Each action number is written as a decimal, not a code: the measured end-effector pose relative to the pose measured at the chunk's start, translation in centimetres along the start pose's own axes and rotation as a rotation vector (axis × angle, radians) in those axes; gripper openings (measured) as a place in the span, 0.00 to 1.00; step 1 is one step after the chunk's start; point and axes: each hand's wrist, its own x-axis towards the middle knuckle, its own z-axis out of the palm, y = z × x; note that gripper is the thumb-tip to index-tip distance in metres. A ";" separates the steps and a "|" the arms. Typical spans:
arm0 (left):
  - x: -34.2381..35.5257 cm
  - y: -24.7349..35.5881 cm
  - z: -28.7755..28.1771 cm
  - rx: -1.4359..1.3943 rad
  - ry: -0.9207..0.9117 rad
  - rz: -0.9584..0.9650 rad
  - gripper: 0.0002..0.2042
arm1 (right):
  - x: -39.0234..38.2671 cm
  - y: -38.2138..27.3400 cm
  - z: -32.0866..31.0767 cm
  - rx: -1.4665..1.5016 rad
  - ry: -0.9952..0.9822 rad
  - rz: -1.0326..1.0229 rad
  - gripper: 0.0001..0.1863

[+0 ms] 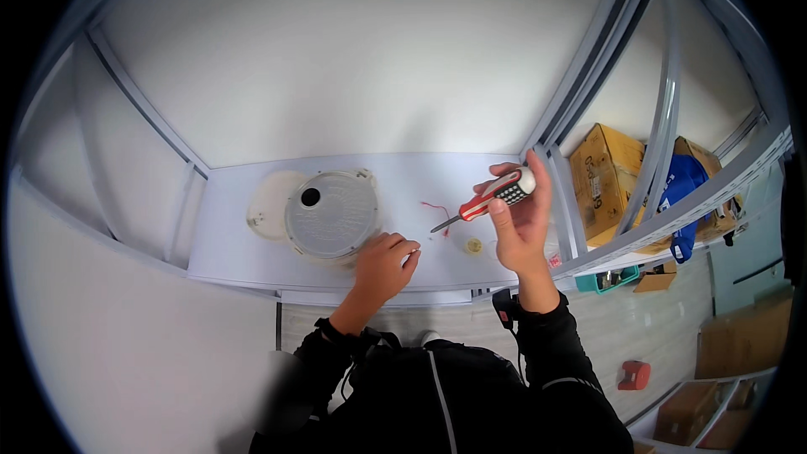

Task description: The person disassembles a white appliance, likely a rice cooker, by removing the lid and a central knob. They use a screwdriver to unscrew multiple screws from the metal base plate, then reassemble the components by replacing the screws and reattaching the lid.

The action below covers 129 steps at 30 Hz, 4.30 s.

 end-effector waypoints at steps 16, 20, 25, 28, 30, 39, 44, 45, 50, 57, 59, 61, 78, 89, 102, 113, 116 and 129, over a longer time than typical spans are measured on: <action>-1.5 -7.3 16.1 0.112 -0.223 -0.338 0.06 | -3.9 -0.6 -10.6 -0.107 0.112 0.086 0.37; -1.2 -6.9 16.2 0.147 -0.238 -0.393 0.07 | -4.0 0.0 -11.5 -0.157 0.048 0.056 0.38; 0.2 -3.1 12.7 0.061 -0.188 -0.455 0.08 | -3.4 0.4 -11.0 -0.081 0.065 0.080 0.39; 2.0 0.2 8.7 0.072 -0.028 -0.307 0.09 | -2.6 0.6 -10.2 -0.047 0.071 0.112 0.39; 2.7 0.8 6.3 0.173 0.108 -0.134 0.10 | -2.2 1.2 -9.4 -0.011 0.053 0.113 0.39; 0.7 0.0 0.3 0.695 0.342 -0.317 0.16 | -0.9 3.1 -6.3 0.112 -0.091 0.077 0.39; -0.2 -1.0 -0.3 0.574 0.329 -0.214 0.18 | -0.5 2.8 -3.9 0.175 -0.108 0.121 0.39; -0.4 -1.4 -0.4 0.553 0.335 -0.184 0.18 | -0.6 3.0 -3.4 0.187 -0.121 0.123 0.40; -1.7 -1.7 -2.7 0.423 0.217 -0.061 0.18 | -0.9 3.4 -1.5 0.193 -0.145 0.103 0.41; -2.3 -2.6 -7.2 0.246 0.023 0.043 0.18 | -1.5 2.3 2.7 0.157 -0.145 0.064 0.46; -2.2 -3.2 -7.6 0.249 0.005 0.049 0.17 | -1.9 2.2 3.9 0.111 -0.152 0.015 0.46; -2.2 -3.6 -7.8 0.225 0.027 0.070 0.16 | -2.2 1.9 5.1 0.062 -0.163 -0.013 0.46; -1.3 -5.1 -5.5 -0.017 0.094 0.139 0.08 | -5.4 0.7 11.5 -0.342 -0.009 -0.133 0.39; -1.2 -6.9 -7.0 -0.121 0.045 0.167 0.09 | -6.1 0.7 13.3 -0.294 0.073 -0.075 0.38; -1.3 -7.9 -7.3 -0.193 -0.007 0.185 0.09 | -2.9 -0.5 14.8 -0.652 -0.039 -0.089 0.39; -1.2 -7.5 -7.5 -0.205 -0.018 0.158 0.08 | -2.7 -1.5 13.9 -0.335 -0.180 0.189 0.35; -1.2 -7.4 -7.6 -0.205 -0.010 0.153 0.08 | -2.1 -1.7 13.9 -0.509 -0.241 -0.005 0.35; -1.4 -7.9 -7.2 -0.199 0.008 0.150 0.09 | -0.6 -3.3 15.9 -0.515 -0.130 -0.013 0.28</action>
